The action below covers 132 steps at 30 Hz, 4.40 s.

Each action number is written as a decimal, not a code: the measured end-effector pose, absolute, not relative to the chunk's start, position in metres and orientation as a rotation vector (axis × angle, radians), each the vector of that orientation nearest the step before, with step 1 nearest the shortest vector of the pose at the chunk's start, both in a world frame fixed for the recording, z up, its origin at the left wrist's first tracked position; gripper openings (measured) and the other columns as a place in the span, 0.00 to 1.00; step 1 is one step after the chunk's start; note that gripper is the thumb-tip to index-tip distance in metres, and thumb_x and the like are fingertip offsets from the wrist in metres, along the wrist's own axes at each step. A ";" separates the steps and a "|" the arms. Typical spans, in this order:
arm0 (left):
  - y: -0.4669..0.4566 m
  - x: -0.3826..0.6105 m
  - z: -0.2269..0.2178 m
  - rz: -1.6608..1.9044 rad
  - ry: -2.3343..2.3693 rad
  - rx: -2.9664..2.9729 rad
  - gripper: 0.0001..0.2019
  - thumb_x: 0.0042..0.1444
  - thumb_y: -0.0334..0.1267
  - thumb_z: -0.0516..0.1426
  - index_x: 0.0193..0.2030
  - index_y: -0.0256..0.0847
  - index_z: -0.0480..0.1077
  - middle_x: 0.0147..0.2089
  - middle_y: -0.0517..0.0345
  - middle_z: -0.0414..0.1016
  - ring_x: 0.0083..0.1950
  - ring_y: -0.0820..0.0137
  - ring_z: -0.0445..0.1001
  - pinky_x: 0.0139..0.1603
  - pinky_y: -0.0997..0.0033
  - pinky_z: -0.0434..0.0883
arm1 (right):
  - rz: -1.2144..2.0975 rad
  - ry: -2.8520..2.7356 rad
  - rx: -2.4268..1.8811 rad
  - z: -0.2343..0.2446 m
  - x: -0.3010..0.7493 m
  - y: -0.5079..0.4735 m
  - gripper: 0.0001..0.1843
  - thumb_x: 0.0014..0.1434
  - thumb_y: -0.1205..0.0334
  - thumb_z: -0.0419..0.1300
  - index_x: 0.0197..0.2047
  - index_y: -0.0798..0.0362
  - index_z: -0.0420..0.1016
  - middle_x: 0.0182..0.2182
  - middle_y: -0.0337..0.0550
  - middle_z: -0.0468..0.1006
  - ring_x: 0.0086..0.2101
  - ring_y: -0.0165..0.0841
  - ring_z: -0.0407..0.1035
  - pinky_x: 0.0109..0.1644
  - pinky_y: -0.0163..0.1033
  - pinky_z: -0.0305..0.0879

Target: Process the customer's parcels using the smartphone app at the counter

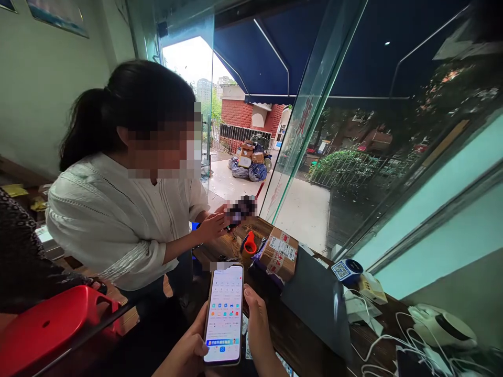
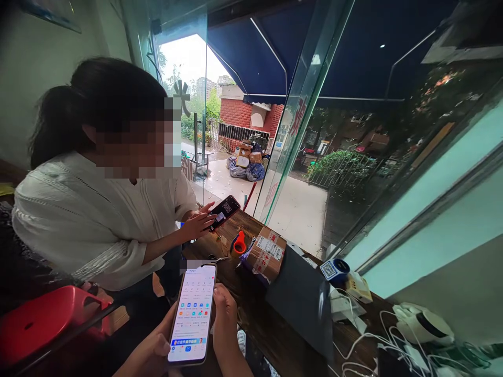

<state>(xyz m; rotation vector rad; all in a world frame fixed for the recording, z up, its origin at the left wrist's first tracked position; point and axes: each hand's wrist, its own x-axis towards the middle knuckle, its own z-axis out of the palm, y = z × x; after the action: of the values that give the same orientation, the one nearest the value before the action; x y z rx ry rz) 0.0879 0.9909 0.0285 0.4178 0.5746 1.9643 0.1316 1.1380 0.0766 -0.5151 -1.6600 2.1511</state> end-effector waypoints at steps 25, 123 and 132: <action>0.995 0.095 0.060 2.028 0.595 0.490 0.35 0.44 0.34 0.57 0.62 0.52 0.58 0.62 0.56 0.66 0.65 0.52 0.58 0.66 0.48 0.47 | 1.053 -2.144 -0.084 0.058 0.169 1.146 0.27 0.64 0.46 0.41 0.62 0.46 0.58 0.60 0.50 0.53 0.57 0.47 0.54 0.56 0.54 0.58; 0.986 0.102 0.061 2.025 0.651 0.513 0.32 0.46 0.34 0.57 0.61 0.52 0.60 0.63 0.57 0.66 0.66 0.51 0.56 0.65 0.45 0.50 | 2.303 -1.727 -0.326 0.085 0.149 1.136 0.21 0.50 0.46 0.57 0.37 0.55 0.77 0.28 0.43 0.79 0.29 0.37 0.70 0.30 0.37 0.63; 0.988 0.098 0.060 1.962 0.714 0.489 0.39 0.39 0.26 0.52 0.62 0.52 0.57 0.61 0.62 0.67 0.64 0.56 0.61 0.64 0.51 0.53 | 2.326 -1.642 -0.322 0.076 0.139 1.138 0.24 0.50 0.45 0.62 0.44 0.54 0.72 0.34 0.45 0.79 0.31 0.37 0.72 0.35 0.40 0.67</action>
<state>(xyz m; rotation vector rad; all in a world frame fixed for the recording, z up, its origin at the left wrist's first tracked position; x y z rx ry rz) 0.0982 0.9883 0.0604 0.4885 0.7144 1.9620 0.1391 1.1382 0.0761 -0.3218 -1.6424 2.3260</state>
